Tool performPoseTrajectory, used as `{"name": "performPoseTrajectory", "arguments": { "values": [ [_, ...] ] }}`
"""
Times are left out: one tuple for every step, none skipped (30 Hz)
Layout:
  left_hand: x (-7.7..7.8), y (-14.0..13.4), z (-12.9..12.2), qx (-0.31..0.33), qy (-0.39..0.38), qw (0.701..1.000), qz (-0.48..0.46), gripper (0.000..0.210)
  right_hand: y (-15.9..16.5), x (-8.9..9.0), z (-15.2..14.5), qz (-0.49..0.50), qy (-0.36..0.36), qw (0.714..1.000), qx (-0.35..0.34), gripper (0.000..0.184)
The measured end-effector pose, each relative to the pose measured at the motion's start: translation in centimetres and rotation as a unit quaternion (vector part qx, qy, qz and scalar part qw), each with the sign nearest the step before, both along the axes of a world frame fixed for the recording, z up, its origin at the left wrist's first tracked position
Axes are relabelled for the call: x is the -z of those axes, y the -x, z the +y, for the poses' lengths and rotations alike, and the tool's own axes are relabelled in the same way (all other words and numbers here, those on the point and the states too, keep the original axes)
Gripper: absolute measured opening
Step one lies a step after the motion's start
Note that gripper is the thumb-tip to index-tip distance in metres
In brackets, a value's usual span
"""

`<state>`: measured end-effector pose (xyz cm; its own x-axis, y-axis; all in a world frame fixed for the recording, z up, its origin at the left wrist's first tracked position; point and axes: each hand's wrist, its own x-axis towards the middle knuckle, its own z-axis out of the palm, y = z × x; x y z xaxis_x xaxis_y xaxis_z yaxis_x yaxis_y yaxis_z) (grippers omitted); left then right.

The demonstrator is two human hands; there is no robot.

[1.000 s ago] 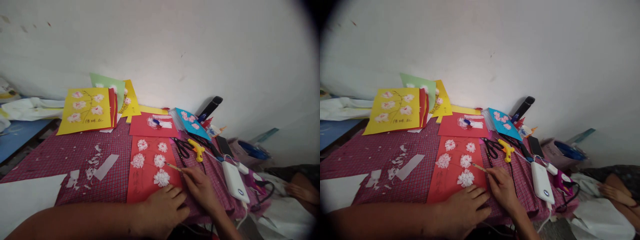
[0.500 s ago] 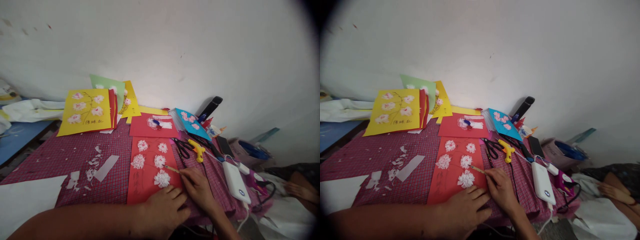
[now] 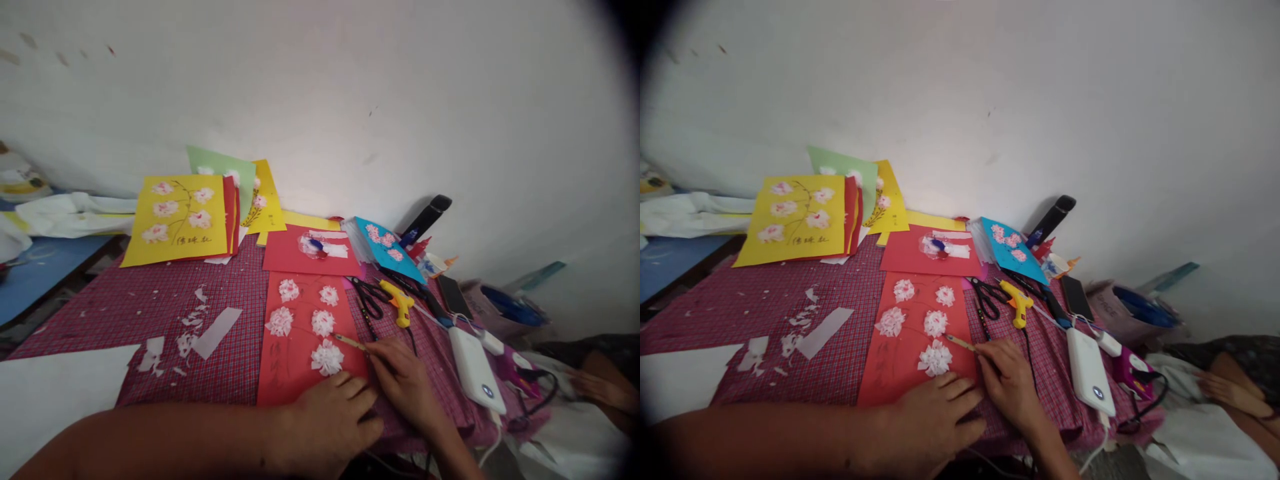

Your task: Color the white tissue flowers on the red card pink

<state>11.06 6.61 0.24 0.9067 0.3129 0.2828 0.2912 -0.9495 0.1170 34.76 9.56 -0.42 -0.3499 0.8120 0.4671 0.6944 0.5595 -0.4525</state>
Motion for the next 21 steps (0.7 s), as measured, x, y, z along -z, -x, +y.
{"name": "performPoseTrajectory", "arguments": {
  "values": [
    [0.0, 0.0, 0.0, 0.0, -0.003, 1.0, 0.0, 0.045, -0.1, -0.1, 0.0, 0.001, 0.001, 1.0, 0.003, 0.019],
    [0.0, 0.0, 0.0, 0.0, -0.005, 1.0, 0.0, 0.045, -0.1, -0.3, 0.0, 0.002, 0.0, 1.0, 0.005, 0.019],
    [0.0, 0.0, 0.0, 0.0, -0.005, 1.0, 0.0, 0.045, 0.0, -0.4, 0.1, 0.003, 0.0, 1.0, 0.006, 0.019],
    [0.1, -0.1, 0.0, 0.0, -0.002, 1.0, 0.001, 0.045, 0.2, -0.5, 0.1, 0.006, -0.001, 1.0, 0.005, 0.019],
    [0.2, -0.1, 0.0, -0.001, 0.0, 1.0, 0.002, 0.045, 0.5, -0.5, 0.2, 0.008, -0.002, 1.0, 0.002, 0.019],
    [0.3, -0.1, 0.0, 0.0, 0.002, 1.0, 0.001, 0.045, 0.8, -0.5, 0.3, 0.009, -0.005, 1.0, -0.001, 0.019],
    [0.4, -0.1, 0.0, 0.001, 0.003, 1.0, -0.001, 0.045, 1.1, -0.4, 0.4, 0.01, -0.009, 1.0, -0.004, 0.019],
    [0.6, -0.2, 0.0, 0.002, 0.001, 1.0, -0.004, 0.045, 1.4, -0.3, 0.4, 0.01, -0.012, 1.0, -0.005, 0.02],
    [0.7, -0.2, 0.0, 0.002, -0.001, 1.0, -0.007, 0.045, 1.7, -0.1, 0.5, 0.008, -0.015, 1.0, -0.005, 0.021],
    [0.7, -0.2, 0.0, 0.002, -0.003, 1.0, -0.01, 0.046, 1.8, 0.0, 0.5, 0.005, -0.018, 1.0, -0.005, 0.021],
    [0.7, -0.1, 0.0, 0.001, -0.005, 1.0, -0.012, 0.047, 1.8, 0.1, 0.5, 0.001, -0.019, 1.0, -0.006, 0.022],
    [0.7, -0.1, 0.0, 0.002, -0.004, 1.0, -0.012, 0.047, 1.7, 0.0, 0.5, -0.001, -0.019, 1.0, -0.007, 0.022],
    [0.6, -0.1, 0.0, 0.002, -0.003, 1.0, -0.011, 0.047, 1.5, 0.0, 0.4, -0.001, -0.019, 1.0, -0.006, 0.022],
    [0.5, 0.0, 0.0, 0.001, -0.002, 1.0, -0.011, 0.046, 1.3, -0.2, 0.4, 0.0, -0.019, 1.0, -0.005, 0.022],
    [0.3, 0.0, 0.0, 0.001, -0.001, 1.0, -0.009, 0.044, 1.1, -0.4, 0.3, 0.003, -0.021, 1.0, -0.002, 0.021],
    [0.2, 0.1, 0.0, 0.001, -0.001, 1.0, -0.007, 0.044, 1.0, -0.6, 0.3, 0.007, -0.024, 1.0, 0.0, 0.021],
    [0.1, 0.1, 0.0, 0.001, -0.001, 1.0, -0.006, 0.043, 1.0, -0.8, 0.2, 0.012, -0.026, 1.0, 0.003, 0.021],
    [0.0, 0.1, 0.0, 0.0, -0.001, 1.0, -0.005, 0.043, 1.0, -0.9, 0.2, 0.014, -0.027, 1.0, 0.006, 0.021],
    [0.0, 0.1, 0.0, 0.001, -0.002, 1.0, -0.004, 0.044, 1.0, -0.9, 0.3, 0.015, -0.028, 0.999, 0.009, 0.021],
    [0.0, 0.1, 0.0, 0.002, 0.0, 1.0, -0.003, 0.045, 1.2, -0.9, 0.3, 0.015, -0.026, 0.999, 0.013, 0.021],
    [0.0, 0.1, 0.1, 0.004, 0.002, 1.0, -0.003, 0.046, 1.3, -0.8, 0.4, 0.014, -0.024, 0.999, 0.015, 0.021]
  ]
}}
